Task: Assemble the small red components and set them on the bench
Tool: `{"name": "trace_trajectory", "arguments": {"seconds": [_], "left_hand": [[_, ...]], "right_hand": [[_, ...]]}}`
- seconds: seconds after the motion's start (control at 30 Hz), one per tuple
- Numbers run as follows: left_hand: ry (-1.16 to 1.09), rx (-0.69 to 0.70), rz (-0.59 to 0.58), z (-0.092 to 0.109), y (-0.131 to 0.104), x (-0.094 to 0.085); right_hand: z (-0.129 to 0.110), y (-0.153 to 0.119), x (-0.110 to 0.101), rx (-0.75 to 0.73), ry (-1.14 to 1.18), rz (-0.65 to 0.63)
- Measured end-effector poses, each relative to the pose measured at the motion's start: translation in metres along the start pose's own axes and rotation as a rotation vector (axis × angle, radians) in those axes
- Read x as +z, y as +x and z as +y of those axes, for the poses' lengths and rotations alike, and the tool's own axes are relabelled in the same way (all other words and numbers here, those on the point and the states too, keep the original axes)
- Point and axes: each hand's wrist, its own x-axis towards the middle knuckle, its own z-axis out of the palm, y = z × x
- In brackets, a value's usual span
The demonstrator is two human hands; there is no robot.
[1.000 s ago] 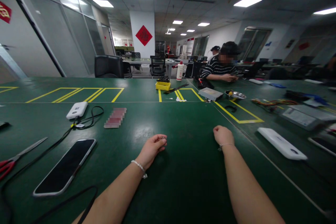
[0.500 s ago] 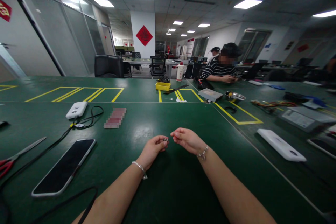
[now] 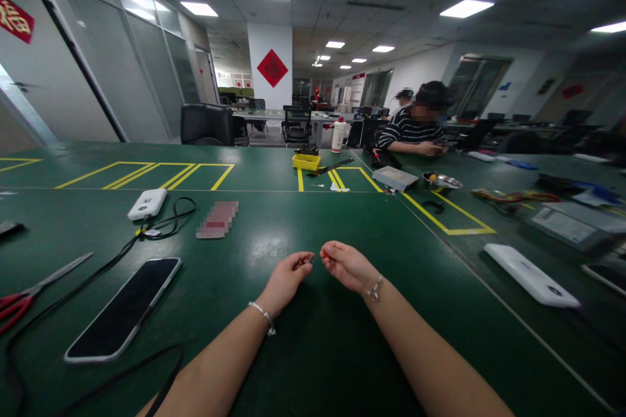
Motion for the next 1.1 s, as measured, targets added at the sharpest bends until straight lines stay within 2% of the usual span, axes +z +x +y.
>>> {"name": "trace_trajectory", "arguments": {"seconds": [0.2,0.4,0.53,0.83,1.1], "left_hand": [[0.130,0.068,0.032,0.002,-0.002,-0.002],[0.158,0.181,0.051,-0.004,-0.001,-0.004],[0.114,0.144,0.099,-0.008,0.002,-0.006],[-0.123,0.134,0.080,-0.002,0.002,0.000],[-0.014,0.169,0.155,0.003,-0.001,-0.002]], "right_hand": [[0.004,0.002,-0.002,0.009,0.067,-0.028],[0.004,0.000,0.000,-0.006,0.049,-0.083],[0.007,0.001,0.000,-0.015,0.029,-0.097],[0.010,0.002,-0.001,-0.019,0.032,-0.109],[0.012,0.001,0.000,-0.017,0.036,-0.123]]}}
